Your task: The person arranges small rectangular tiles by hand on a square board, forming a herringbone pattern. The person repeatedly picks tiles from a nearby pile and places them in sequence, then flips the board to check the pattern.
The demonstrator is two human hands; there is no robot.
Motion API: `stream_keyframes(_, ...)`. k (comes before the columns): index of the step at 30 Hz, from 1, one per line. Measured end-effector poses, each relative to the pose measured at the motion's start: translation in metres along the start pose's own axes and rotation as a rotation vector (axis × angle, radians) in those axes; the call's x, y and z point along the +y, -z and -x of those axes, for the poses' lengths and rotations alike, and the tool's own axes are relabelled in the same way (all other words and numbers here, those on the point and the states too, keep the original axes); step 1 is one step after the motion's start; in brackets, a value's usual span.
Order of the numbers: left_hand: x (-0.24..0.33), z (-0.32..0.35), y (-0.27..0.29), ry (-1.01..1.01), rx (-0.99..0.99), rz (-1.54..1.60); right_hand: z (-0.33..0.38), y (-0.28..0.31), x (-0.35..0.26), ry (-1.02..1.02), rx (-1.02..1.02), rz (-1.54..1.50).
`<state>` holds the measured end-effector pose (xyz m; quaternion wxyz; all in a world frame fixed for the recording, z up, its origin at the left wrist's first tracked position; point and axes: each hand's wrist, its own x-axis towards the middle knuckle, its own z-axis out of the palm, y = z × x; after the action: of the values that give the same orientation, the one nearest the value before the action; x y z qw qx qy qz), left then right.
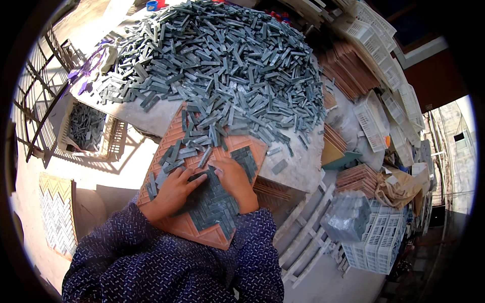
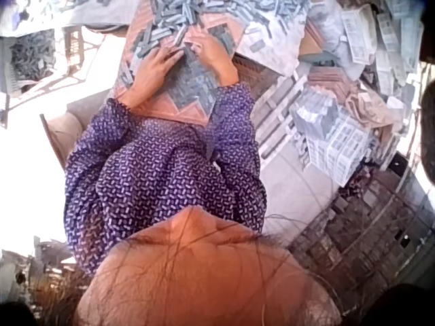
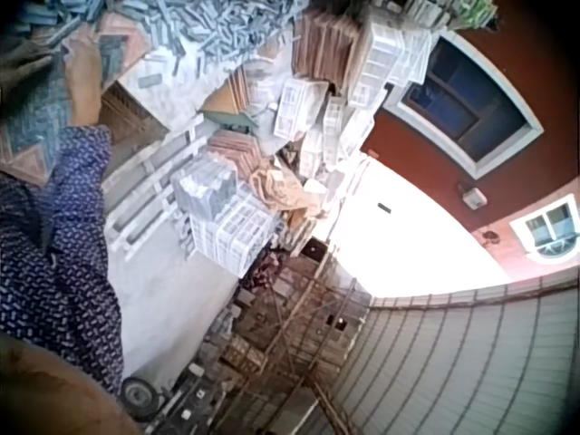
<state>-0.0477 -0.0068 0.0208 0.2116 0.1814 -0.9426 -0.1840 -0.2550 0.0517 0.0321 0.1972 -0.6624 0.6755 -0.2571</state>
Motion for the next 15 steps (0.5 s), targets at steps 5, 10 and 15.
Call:
stream_keyframes(5,-0.004,0.002,-0.001,-0.049,-0.086,-0.084,0.004,-0.004,-0.004,-0.018,0.038,0.056)
stream_keyframes(10,-0.007,0.008,-0.001,-0.069,-0.094,-0.068,0.001,-0.008,0.003,0.041,0.087,0.051)
stream_keyframes(15,-0.011,0.028,-0.004,-0.027,0.038,0.045,-0.005,0.002,0.005,0.058,-0.017,-0.013)
